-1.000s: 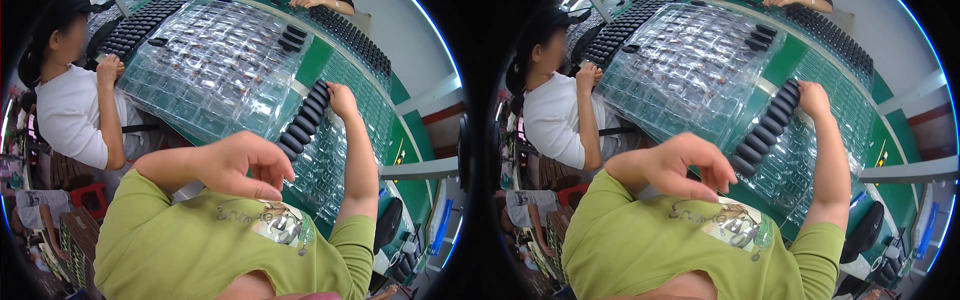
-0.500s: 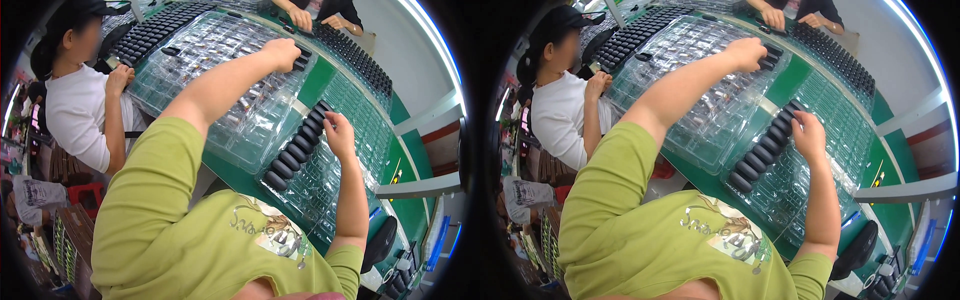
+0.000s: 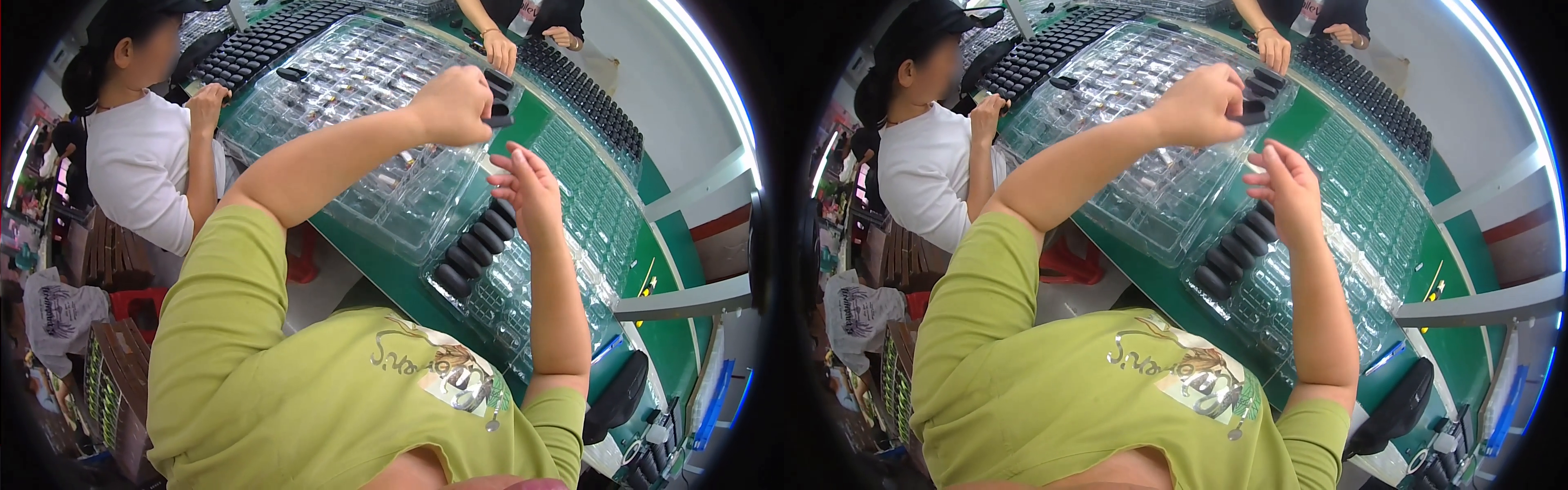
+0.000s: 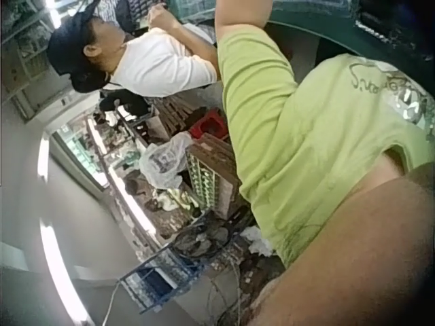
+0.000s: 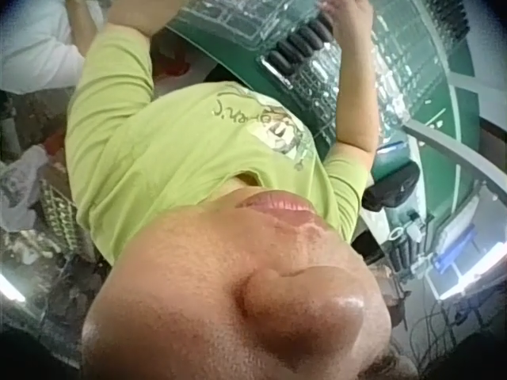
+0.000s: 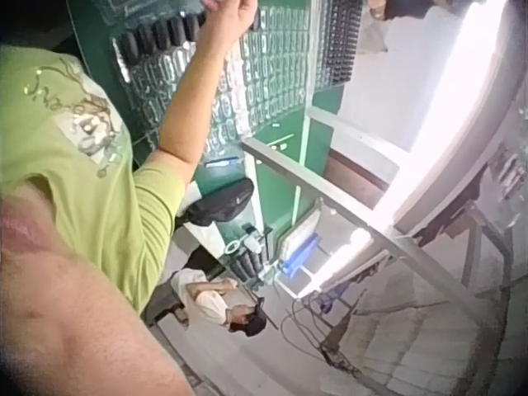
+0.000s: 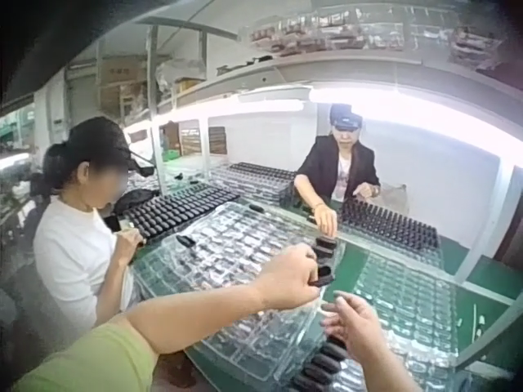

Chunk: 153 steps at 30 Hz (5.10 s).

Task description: The person assembles small electronic components by hand, inserting internal parts and batteries into plastic cases.

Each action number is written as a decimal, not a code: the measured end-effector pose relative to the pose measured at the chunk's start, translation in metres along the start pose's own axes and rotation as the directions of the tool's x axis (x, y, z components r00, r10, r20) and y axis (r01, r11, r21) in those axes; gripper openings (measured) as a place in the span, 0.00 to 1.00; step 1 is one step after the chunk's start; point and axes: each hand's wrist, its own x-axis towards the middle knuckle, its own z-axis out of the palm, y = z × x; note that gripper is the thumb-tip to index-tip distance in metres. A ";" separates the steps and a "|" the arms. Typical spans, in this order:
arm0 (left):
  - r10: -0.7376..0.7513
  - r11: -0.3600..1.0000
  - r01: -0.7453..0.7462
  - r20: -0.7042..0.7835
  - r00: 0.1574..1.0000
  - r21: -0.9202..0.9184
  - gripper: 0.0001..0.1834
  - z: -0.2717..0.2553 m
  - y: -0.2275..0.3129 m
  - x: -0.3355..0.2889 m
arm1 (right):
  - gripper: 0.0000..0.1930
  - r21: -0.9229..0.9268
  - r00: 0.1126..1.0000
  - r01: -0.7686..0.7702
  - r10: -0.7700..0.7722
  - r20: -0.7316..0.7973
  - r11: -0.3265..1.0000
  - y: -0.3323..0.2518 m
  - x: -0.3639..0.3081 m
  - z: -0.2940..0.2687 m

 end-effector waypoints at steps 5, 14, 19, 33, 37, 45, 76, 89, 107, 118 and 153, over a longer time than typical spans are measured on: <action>-0.055 0.971 0.081 0.123 0.991 -0.224 0.11 -0.010 0.037 -0.056 | 0.20 0.188 0.991 -0.061 0.037 0.127 0.980 -0.001 -0.010 0.020; 0.065 0.844 0.101 0.287 0.956 -0.526 0.13 -0.044 0.054 -0.113 | 0.20 0.085 0.952 -0.140 0.110 0.286 0.987 -0.011 -0.048 0.029; -0.023 0.767 0.265 0.386 0.922 -0.585 0.26 -0.061 0.055 -0.132 | 0.23 0.040 0.919 -0.185 0.158 0.361 0.982 -0.014 -0.053 0.046; -0.722 0.664 0.503 -0.299 0.624 -0.553 0.38 -0.104 -0.068 -0.239 | 0.41 -0.309 0.966 -0.254 0.223 -0.135 0.916 0.030 0.027 0.037; -0.756 0.621 0.498 -0.298 0.582 -0.605 0.37 -0.119 -0.069 -0.246 | 0.31 -0.240 0.986 -0.111 0.076 -0.150 0.965 0.027 0.033 0.021; -0.766 0.574 0.479 -0.229 0.600 -0.664 0.35 -0.103 -0.069 -0.241 | 0.20 -0.167 0.983 -0.037 0.006 -0.182 0.985 0.000 -0.018 -0.063; -0.780 0.532 0.588 -0.083 0.620 -0.609 0.36 -0.075 -0.046 -0.207 | 0.15 -0.980 0.973 0.159 -0.148 0.176 -0.124 -0.036 0.139 -0.186; -0.719 0.577 0.516 -0.094 0.688 -0.633 0.33 -0.076 -0.064 -0.206 | 0.10 -0.978 0.974 0.202 -0.091 0.206 -0.047 -0.068 -0.132 -0.182; -0.684 0.614 0.480 -0.118 0.720 -0.626 0.33 -0.076 -0.071 -0.207 | 0.07 -0.974 0.997 0.063 0.048 0.054 -0.218 -0.017 -0.185 -0.142; -0.686 0.682 0.502 -0.227 0.692 -0.531 0.39 -0.066 -0.062 -0.206 | 0.14 -0.993 0.990 0.119 -0.074 0.117 0.014 -0.017 -0.197 -0.147; -0.715 0.613 0.446 -0.216 0.665 -0.652 0.36 -0.080 -0.051 -0.216 | 0.11 -0.820 0.651 0.565 -0.559 0.514 -0.097 -0.110 0.023 0.076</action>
